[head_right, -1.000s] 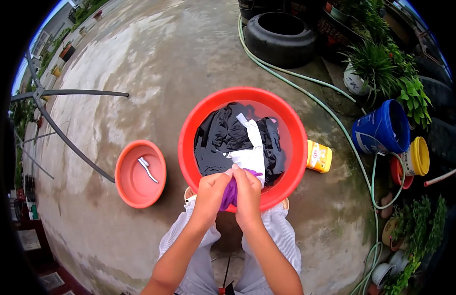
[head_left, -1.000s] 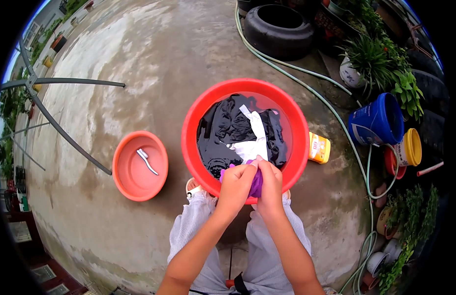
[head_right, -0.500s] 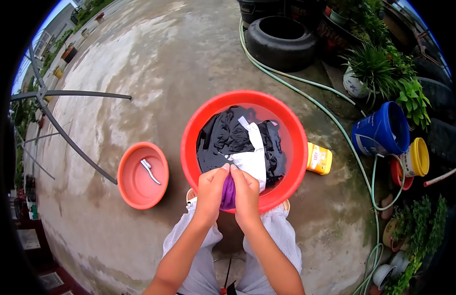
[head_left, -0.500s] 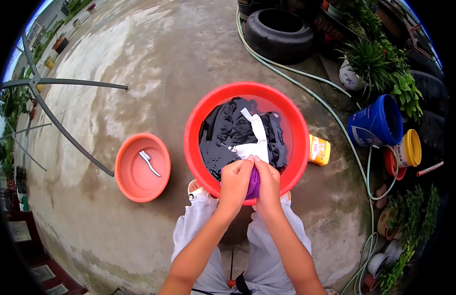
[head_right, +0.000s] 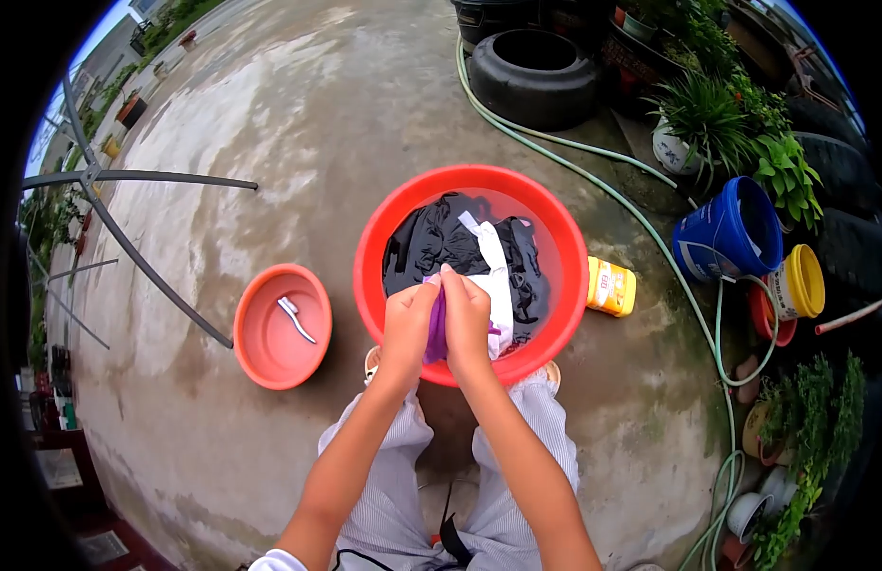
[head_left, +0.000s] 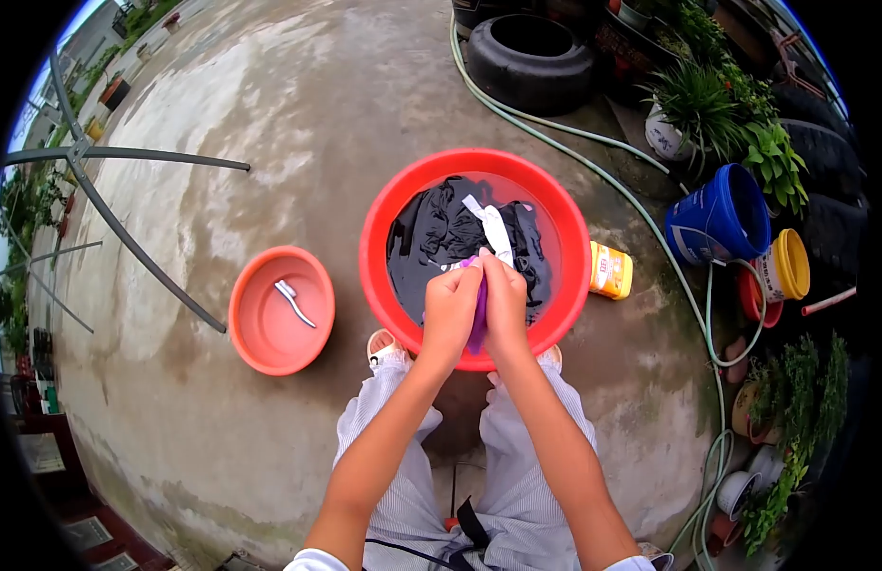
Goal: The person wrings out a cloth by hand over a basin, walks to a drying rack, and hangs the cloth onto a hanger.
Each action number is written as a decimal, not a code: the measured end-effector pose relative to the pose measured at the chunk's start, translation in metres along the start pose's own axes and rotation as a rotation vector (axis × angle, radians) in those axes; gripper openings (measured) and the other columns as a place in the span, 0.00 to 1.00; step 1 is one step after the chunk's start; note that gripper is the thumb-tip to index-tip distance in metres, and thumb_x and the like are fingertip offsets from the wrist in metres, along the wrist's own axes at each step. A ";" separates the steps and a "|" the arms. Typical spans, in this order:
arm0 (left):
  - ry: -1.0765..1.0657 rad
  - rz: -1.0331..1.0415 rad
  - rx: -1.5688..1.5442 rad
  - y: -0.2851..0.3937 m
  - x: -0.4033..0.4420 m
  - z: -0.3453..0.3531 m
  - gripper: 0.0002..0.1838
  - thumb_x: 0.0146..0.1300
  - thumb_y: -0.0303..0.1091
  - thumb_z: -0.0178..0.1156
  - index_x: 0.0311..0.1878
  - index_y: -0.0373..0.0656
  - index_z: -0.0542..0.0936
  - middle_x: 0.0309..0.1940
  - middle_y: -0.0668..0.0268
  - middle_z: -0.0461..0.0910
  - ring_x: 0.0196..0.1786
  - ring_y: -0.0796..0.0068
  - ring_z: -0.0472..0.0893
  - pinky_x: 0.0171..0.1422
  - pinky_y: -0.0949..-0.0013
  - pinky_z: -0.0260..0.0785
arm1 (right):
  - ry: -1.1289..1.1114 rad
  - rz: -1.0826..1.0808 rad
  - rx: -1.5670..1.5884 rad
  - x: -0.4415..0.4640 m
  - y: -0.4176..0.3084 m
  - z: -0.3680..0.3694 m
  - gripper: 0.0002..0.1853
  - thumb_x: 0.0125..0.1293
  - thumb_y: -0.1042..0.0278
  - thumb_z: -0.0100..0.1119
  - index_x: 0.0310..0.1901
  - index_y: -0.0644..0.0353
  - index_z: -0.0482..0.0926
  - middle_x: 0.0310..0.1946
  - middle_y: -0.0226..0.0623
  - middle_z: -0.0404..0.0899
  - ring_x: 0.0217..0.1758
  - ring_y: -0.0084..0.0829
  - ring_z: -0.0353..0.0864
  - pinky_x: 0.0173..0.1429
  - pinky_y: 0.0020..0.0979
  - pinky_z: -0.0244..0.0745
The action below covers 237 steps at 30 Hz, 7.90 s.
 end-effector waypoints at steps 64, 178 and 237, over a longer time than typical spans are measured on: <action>-0.462 0.325 0.013 0.085 -0.129 0.089 0.10 0.62 0.35 0.48 0.35 0.37 0.74 0.27 0.71 0.73 0.31 0.84 0.69 0.37 0.77 0.62 | -0.186 -0.425 0.012 -0.141 -0.147 -0.037 0.10 0.65 0.65 0.45 0.44 0.59 0.71 0.38 0.31 0.76 0.40 0.22 0.76 0.45 0.24 0.70; -0.020 0.071 -0.017 -0.015 -0.143 -0.025 0.19 0.63 0.40 0.49 0.15 0.46 0.64 0.13 0.78 0.60 0.18 0.88 0.58 0.21 0.77 0.50 | 0.098 -0.334 -0.203 -0.199 0.011 -0.036 0.14 0.64 0.64 0.48 0.24 0.65 0.71 0.19 0.22 0.67 0.23 0.13 0.61 0.26 0.19 0.59; 0.029 -0.025 -0.307 -0.030 -0.153 -0.033 0.16 0.63 0.40 0.48 0.21 0.45 0.69 0.18 0.75 0.68 0.21 0.86 0.65 0.26 0.76 0.59 | 0.030 -0.362 -0.399 -0.185 -0.002 -0.025 0.15 0.62 0.65 0.50 0.22 0.67 0.69 0.16 0.25 0.66 0.22 0.15 0.60 0.25 0.23 0.59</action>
Point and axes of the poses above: each hand's wrist, its own x-axis towards the middle knuckle, its own z-axis out of the palm, y = z × x, the point moved 10 cm from there along x, towards the middle knuckle
